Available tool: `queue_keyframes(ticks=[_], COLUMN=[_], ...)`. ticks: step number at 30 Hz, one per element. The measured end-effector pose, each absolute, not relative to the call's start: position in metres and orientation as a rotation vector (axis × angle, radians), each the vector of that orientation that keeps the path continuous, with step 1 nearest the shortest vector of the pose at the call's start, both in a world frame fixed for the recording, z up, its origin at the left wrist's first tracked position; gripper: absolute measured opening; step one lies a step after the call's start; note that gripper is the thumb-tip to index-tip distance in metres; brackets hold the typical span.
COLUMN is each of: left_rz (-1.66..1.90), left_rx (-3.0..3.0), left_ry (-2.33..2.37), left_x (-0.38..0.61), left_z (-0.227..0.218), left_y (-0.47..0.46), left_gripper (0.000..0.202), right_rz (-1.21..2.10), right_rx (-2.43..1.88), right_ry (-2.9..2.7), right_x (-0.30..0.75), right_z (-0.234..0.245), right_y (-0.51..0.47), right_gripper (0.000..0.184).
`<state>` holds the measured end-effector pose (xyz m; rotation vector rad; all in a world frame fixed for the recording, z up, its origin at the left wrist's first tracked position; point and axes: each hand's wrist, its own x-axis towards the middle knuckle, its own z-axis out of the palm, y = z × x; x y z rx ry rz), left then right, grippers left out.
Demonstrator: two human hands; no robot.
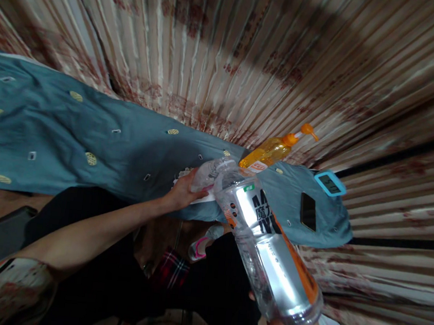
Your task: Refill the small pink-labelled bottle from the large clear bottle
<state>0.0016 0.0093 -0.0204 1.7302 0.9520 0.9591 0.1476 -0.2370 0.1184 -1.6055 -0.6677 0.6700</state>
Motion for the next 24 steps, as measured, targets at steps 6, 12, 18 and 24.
queue_keyframes(ticks=[6,12,18,24], left_rz=[0.982,0.97,0.982,0.977], left_rx=[1.726,1.73,1.703,1.718], left_ry=[0.93,0.934,0.946,0.941], left_x=[0.001,0.001,0.001,0.0], left_z=[-0.022,-0.02,-0.021,-0.018], left_y=[0.009,0.009,0.009,0.009], left_gripper=[0.069,0.067,0.067,0.066], right_rz=[0.664,0.67,0.656,0.676], right_rx=[-1.625,-1.615,-1.585,-1.613], right_ry=[-0.814,-0.755,-0.611,-0.645], right_x=[0.147,0.14,0.14,0.149], right_z=[0.121,0.123,0.123,0.121], right_y=[-0.24,-0.237,-0.234,-0.236], right_gripper=[0.087,0.088,0.099,0.098])
